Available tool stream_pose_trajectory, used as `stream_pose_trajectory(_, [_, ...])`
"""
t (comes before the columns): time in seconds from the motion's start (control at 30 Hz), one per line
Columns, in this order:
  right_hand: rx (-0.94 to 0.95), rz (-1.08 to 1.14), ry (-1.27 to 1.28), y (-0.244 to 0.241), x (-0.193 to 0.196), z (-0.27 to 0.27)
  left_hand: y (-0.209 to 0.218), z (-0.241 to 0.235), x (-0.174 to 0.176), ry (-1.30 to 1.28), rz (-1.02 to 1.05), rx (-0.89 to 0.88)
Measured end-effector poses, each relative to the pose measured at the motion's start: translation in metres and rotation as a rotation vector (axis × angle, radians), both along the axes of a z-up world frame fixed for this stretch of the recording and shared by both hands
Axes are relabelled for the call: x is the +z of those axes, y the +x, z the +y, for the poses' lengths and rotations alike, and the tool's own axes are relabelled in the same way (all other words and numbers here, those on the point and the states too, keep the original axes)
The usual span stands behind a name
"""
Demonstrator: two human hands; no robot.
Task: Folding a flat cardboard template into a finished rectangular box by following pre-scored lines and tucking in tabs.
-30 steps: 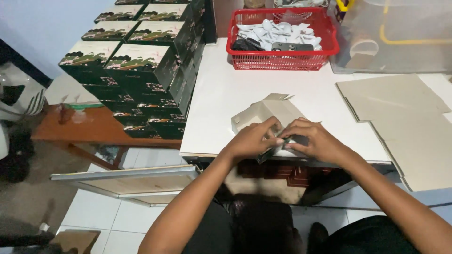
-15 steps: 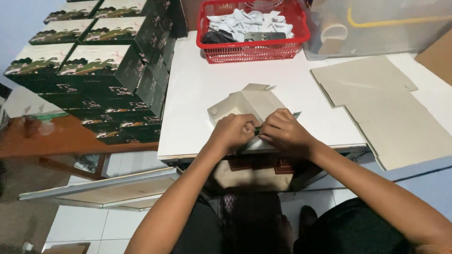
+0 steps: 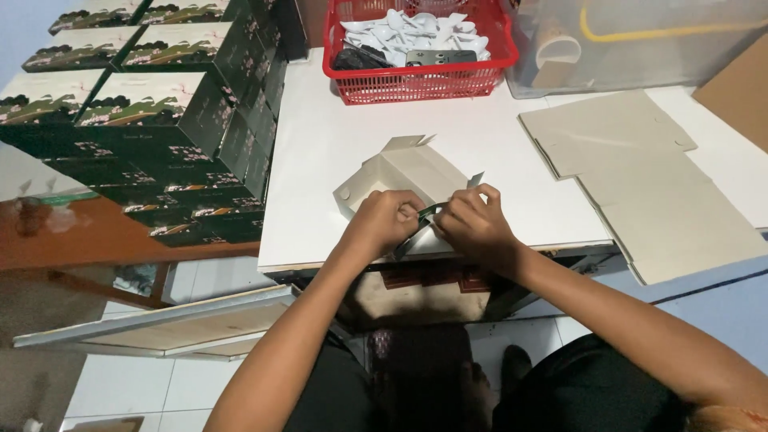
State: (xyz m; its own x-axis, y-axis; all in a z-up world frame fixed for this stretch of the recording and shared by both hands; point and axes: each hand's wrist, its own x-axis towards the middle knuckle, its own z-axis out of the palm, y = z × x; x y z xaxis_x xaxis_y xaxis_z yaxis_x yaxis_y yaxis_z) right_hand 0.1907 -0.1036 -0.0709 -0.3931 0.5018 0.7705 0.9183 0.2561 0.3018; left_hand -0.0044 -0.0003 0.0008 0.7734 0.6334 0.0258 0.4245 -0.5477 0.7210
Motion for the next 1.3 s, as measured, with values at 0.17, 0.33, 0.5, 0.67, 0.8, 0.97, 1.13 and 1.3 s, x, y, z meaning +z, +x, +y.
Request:
stream_pose_trajectory(0.17, [0.033,-0.027,0.136,0.000,-0.011,0.003,0.001,0.006,-0.005,0.001,0.007,-0.006])
stream_pose_trajectory(0.33, [0.029,-0.028,0.152,-0.005,-0.008,0.002,0.004,0.004,-0.001,0.013,0.027,0.016])
stream_pose_trajectory(0.5, [0.050,0.008,0.073,-0.003,-0.016,0.003,0.008,0.010,-0.015,0.009,0.034,-0.026])
stream_pose_trajectory(0.67, [0.096,0.081,0.025,-0.007,-0.002,0.000,-0.005,-0.002,0.013,-0.011,0.042,-0.067])
stream_pose_trajectory(0.8, [0.156,0.178,-0.014,-0.006,0.003,0.000,-0.004,-0.003,0.015,-0.008,0.061,-0.111])
stream_pose_trajectory(0.97, [0.151,0.359,-0.199,-0.021,0.046,-0.008,-0.004,0.002,0.013,0.106,0.001,-0.134])
stream_pose_trajectory(1.13, [0.106,0.502,-0.396,-0.018,0.063,-0.012,-0.003,0.003,0.005,0.120,-0.038,-0.119])
stream_pose_trajectory(1.3, [-0.035,0.537,-0.987,-0.012,0.085,-0.015,0.000,0.005,-0.001,0.017,0.018,-0.148])
